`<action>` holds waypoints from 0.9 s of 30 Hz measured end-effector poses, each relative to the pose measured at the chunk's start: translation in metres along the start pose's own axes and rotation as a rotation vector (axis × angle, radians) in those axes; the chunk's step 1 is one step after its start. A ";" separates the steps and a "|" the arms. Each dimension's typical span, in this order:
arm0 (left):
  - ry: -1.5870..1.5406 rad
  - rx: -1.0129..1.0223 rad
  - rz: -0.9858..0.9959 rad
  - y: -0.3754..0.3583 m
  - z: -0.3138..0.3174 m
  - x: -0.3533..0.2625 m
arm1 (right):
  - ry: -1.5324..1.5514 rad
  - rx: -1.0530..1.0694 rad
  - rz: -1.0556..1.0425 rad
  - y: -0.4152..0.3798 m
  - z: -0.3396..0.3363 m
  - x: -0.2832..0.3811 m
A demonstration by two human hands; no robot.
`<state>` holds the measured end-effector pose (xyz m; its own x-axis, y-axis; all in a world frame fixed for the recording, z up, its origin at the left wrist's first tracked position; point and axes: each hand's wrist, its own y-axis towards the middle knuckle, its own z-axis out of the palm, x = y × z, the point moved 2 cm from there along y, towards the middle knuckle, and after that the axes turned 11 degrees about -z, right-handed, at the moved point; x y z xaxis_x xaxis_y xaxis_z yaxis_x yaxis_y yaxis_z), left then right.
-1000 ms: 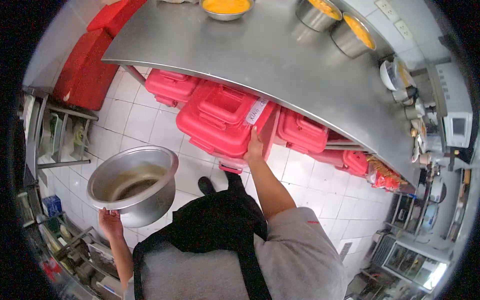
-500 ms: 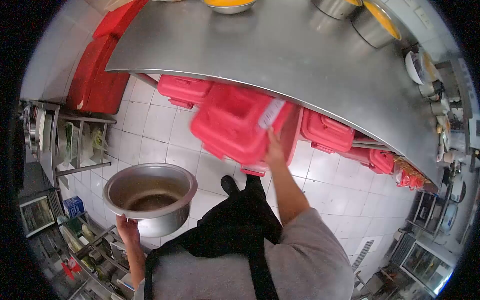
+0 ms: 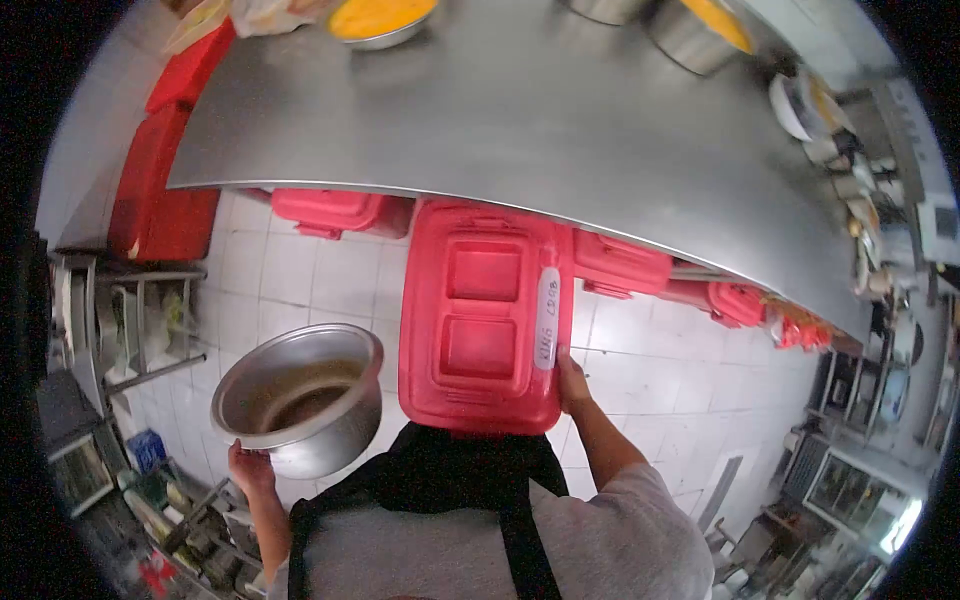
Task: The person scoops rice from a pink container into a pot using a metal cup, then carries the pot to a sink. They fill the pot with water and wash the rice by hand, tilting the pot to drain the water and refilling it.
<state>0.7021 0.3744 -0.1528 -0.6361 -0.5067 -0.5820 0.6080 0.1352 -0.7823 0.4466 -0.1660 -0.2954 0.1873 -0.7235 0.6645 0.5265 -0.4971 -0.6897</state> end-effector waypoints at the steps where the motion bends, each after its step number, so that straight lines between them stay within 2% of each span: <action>1: -0.001 0.047 -0.013 -0.005 0.019 -0.001 | 0.043 -0.012 -0.020 -0.021 -0.011 0.007; 2: 0.004 0.055 0.006 0.013 0.010 -0.003 | 0.085 -0.021 -0.037 -0.041 -0.021 0.012; 4: 0.002 0.069 -0.017 0.010 0.043 -0.001 | 0.123 -0.141 -0.085 -0.084 -0.048 0.021; 6: -0.019 -0.018 0.003 0.027 0.054 0.002 | 0.224 -0.226 -0.087 -0.131 -0.087 0.021; 8: -0.043 0.009 -0.003 0.030 0.071 0.009 | 0.289 -0.246 -0.192 -0.190 -0.107 0.027; 10: -0.023 0.024 -0.017 0.041 0.075 0.014 | 0.290 -0.399 -0.268 -0.247 -0.129 0.028; 14: 0.001 0.090 -0.071 0.044 0.081 0.020 | 0.396 -0.382 -0.516 -0.312 -0.128 0.051; 18: -0.005 0.097 -0.059 0.035 0.084 0.026 | 0.514 -0.371 -0.841 -0.292 -0.082 0.121; 20: 0.007 0.131 -0.050 0.039 0.081 0.029 | 0.492 -0.382 -0.931 -0.257 -0.067 0.166; 21: 0.014 0.133 -0.043 0.032 0.087 0.030 | 0.511 -0.316 -0.985 -0.233 -0.077 0.183; 23: 0.021 0.129 -0.027 0.009 0.099 0.030 | 0.494 -0.406 -1.050 -0.191 -0.045 0.233; 27: -0.002 0.158 -0.009 -0.003 0.088 0.029 | 0.520 -0.315 -1.059 -0.073 -0.045 0.308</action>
<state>0.7237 0.2844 -0.1480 -0.6412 -0.5087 -0.5746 0.6694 -0.0048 -0.7428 0.4281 -0.3741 -0.0530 -0.6046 0.0403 0.7955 -0.0205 -0.9992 0.0350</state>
